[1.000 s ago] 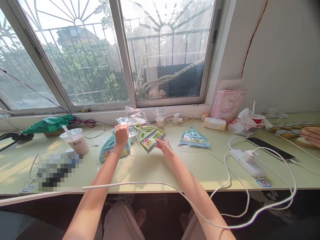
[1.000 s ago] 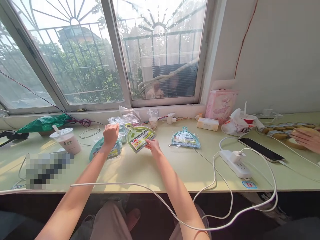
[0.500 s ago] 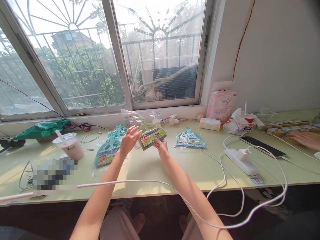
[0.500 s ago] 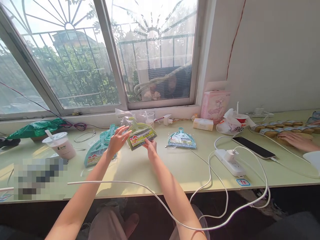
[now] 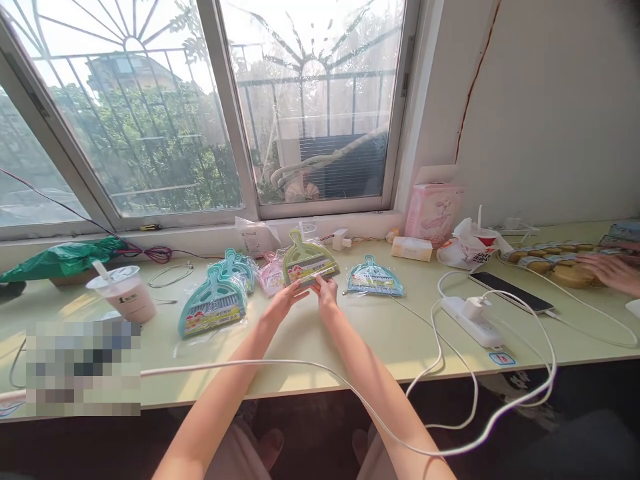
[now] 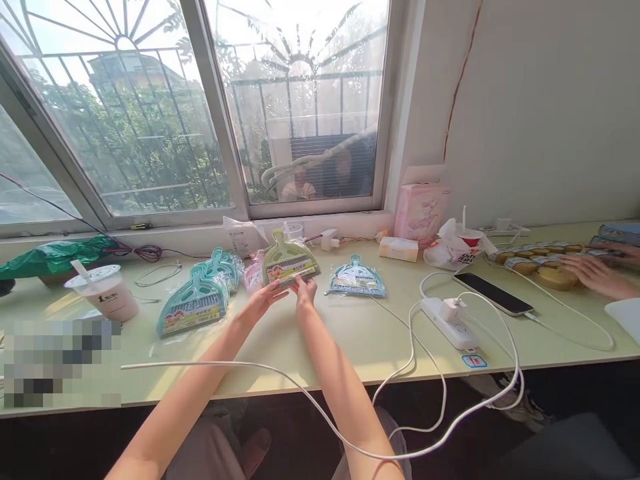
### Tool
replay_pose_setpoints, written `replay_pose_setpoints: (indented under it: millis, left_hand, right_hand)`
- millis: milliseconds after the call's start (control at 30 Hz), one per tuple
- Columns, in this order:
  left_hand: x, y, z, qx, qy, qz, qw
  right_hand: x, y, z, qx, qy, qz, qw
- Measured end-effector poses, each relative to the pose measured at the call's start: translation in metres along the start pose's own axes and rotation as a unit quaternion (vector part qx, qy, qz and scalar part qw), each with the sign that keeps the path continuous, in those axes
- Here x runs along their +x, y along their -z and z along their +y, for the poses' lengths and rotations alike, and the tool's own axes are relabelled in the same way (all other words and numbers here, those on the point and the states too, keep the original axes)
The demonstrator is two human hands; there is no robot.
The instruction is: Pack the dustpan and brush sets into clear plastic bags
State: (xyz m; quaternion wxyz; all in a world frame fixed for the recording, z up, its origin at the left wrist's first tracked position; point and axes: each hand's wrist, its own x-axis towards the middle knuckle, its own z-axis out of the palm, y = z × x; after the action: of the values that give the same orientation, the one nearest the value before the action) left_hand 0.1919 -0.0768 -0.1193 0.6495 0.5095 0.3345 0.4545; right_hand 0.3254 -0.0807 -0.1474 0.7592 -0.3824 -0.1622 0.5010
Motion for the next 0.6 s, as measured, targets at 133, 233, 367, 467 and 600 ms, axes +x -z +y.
replay_pose_setpoints:
  millis: [133,233,367,467,600]
  left_hand:
    - [-0.006,-0.002,-0.001,-0.007,0.023,-0.039,0.999]
    - [-0.002,0.008,0.006,0.000,0.003,0.008,1.000]
    - [-0.003,0.016,0.001,0.014,-0.009,0.013,1.000]
    - [-0.007,0.016,-0.006,0.027,-0.004,0.000,1.000]
    - [-0.002,0.022,-0.003,0.053,-0.008,0.034,0.998]
  right_hand:
    - [0.010,0.005,0.001,-0.003,0.016,0.004,1.000]
    - [0.008,0.003,0.004,-0.026,0.017,-0.028,0.999]
    - [0.003,0.002,0.004,-0.056,-0.003,-0.037,0.998]
    - [0.003,0.005,0.001,-0.081,-0.042,-0.047,0.995]
    - [0.007,0.012,-0.003,-0.100,-0.057,-0.116,0.987]
